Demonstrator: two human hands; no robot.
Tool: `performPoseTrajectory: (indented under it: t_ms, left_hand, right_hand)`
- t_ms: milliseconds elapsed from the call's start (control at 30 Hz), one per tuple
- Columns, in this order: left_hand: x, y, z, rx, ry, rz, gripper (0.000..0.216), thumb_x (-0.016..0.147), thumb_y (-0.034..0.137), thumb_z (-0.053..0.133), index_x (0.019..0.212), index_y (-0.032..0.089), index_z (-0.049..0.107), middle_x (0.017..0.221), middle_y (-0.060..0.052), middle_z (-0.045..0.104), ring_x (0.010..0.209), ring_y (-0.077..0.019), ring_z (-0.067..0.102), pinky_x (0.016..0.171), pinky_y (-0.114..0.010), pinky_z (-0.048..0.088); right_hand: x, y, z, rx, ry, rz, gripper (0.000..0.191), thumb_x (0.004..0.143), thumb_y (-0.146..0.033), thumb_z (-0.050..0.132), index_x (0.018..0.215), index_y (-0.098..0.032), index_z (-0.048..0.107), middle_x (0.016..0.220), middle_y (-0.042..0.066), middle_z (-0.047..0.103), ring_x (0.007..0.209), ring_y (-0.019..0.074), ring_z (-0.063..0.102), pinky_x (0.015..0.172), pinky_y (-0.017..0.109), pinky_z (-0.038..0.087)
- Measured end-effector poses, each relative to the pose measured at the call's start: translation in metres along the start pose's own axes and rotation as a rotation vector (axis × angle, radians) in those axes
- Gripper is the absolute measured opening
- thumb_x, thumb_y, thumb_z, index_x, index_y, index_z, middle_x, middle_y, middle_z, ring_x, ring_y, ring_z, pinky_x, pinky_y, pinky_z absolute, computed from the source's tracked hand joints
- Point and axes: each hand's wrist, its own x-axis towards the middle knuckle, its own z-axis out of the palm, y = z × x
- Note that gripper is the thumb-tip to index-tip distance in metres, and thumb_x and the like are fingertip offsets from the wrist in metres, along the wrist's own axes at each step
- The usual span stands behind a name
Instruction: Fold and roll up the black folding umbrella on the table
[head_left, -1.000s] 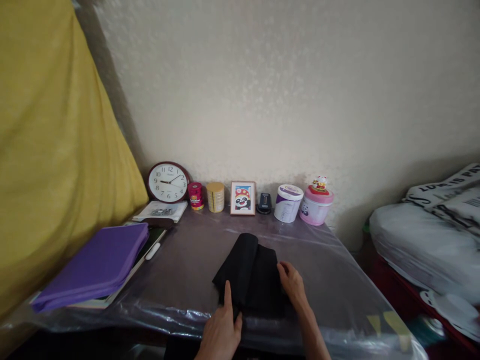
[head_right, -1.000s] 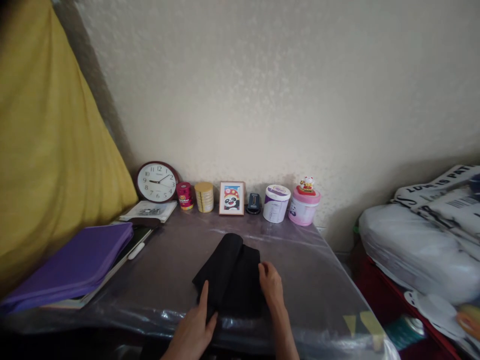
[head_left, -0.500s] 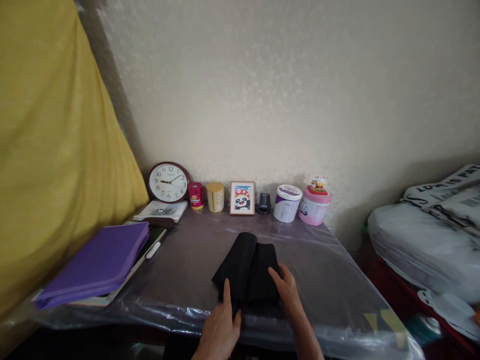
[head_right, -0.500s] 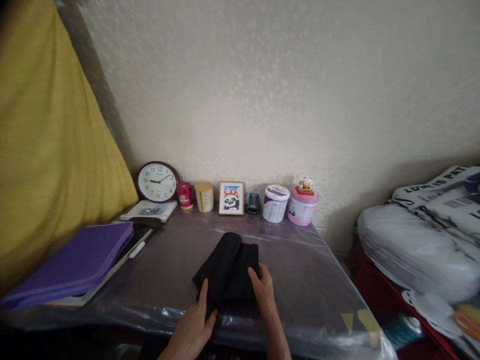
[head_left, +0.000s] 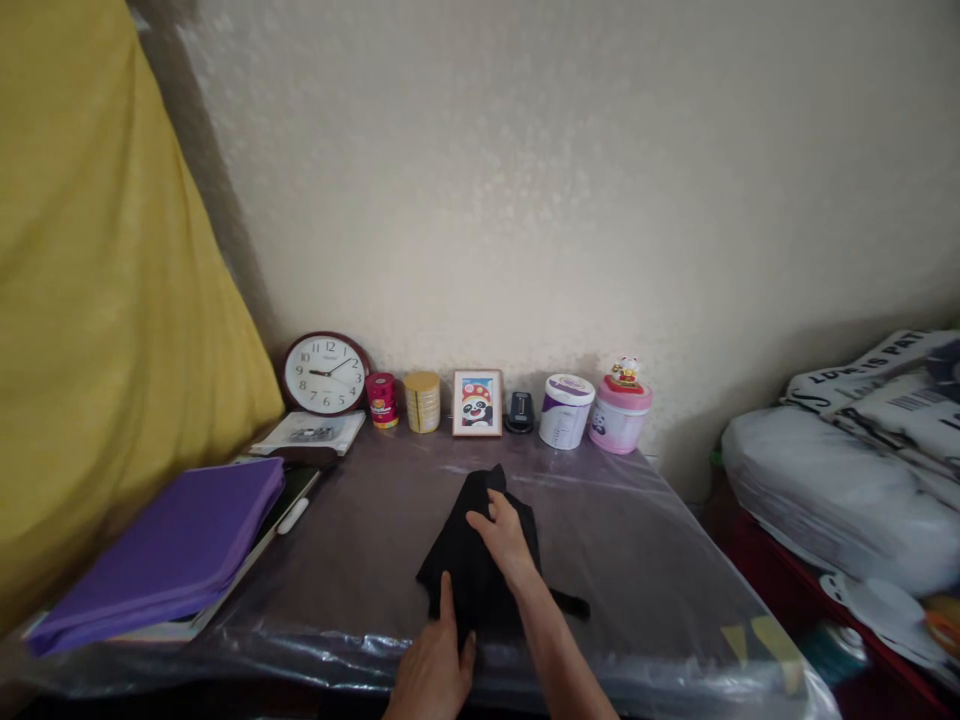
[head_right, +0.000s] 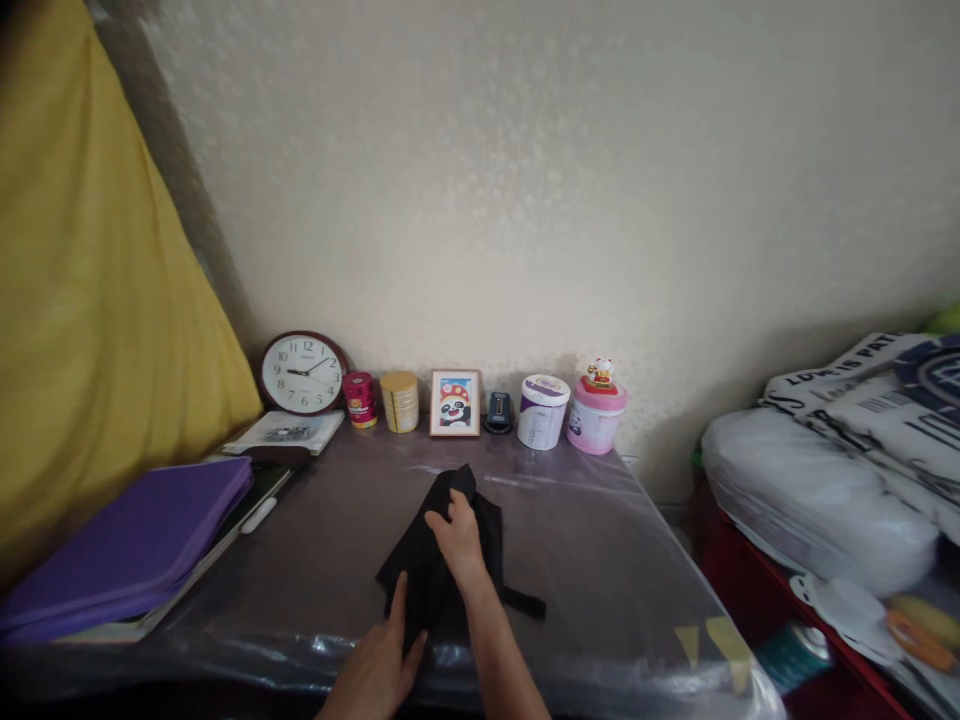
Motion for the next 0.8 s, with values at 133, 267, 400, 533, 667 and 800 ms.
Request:
performPoseTrajectory:
  t_ms: [133,267,400,533,667,800]
  left_hand:
    - [0.001,0.002,-0.001,0.027,-0.021,-0.015,0.067,0.086,0.025,0.033,0.138,0.003,-0.003,0.104,-0.019,0.062,0.091,-0.0236,0.061,0.075,-0.03,0.041]
    - [-0.003,0.003,-0.003,0.012,-0.01,0.001,0.065,0.087,0.027,0.031,0.138,0.003,-0.001,0.107,-0.019,0.061,0.093,-0.0245,0.061,0.077,-0.032,0.041]
    - [-0.013,0.004,-0.009,-0.068,0.04,0.025,0.064,0.087,0.032,0.029,0.139,0.006,0.0,0.127,-0.019,0.047,0.102,-0.0214,0.057,0.083,-0.027,0.04]
    - [-0.02,0.006,-0.014,-0.138,0.085,0.06,0.061,0.087,0.032,0.028,0.138,0.011,0.003,0.137,-0.016,0.034,0.106,-0.0185,0.055,0.084,-0.024,0.04]
    - [-0.017,0.005,-0.012,-0.073,0.093,0.133,0.058,0.086,0.025,0.028,0.139,0.015,0.007,0.132,-0.014,0.041,0.103,-0.0187,0.056,0.082,-0.025,0.041]
    - [-0.01,0.002,-0.01,0.051,0.043,0.147,0.055,0.084,0.021,0.03,0.138,0.019,0.018,0.122,-0.013,0.05,0.097,-0.0198,0.058,0.078,-0.027,0.042]
  right_hand:
    - [0.005,0.005,0.017,-0.229,-0.048,0.09,0.053,0.065,-0.019,0.058,0.117,-0.013,0.049,0.107,0.012,0.062,0.102,0.0232,0.057,0.082,0.031,0.045]
    - [0.006,0.003,0.019,-0.455,-0.126,0.099,0.053,0.069,-0.024,0.056,0.12,-0.012,0.046,0.105,0.014,0.063,0.102,0.0233,0.057,0.081,0.03,0.044]
    - [0.007,0.001,0.014,-0.55,-0.158,0.115,0.052,0.07,-0.027,0.057,0.119,-0.014,0.046,0.104,0.012,0.064,0.1,0.0224,0.058,0.077,0.028,0.044]
    - [0.005,-0.005,0.014,-0.595,-0.204,0.101,0.053,0.07,-0.029,0.057,0.119,-0.014,0.046,0.095,0.009,0.067,0.093,0.0207,0.061,0.072,0.026,0.043]
    - [-0.004,-0.012,0.017,-0.625,-0.31,0.027,0.044,0.069,-0.026,0.056,0.113,-0.018,0.052,0.083,0.001,0.069,0.087,0.0172,0.062,0.07,0.023,0.041]
    - [-0.014,-0.015,0.015,-0.551,-0.491,-0.057,0.031,0.073,-0.028,0.054,0.103,-0.024,0.058,0.077,-0.004,0.07,0.08,0.0134,0.063,0.067,0.021,0.041]
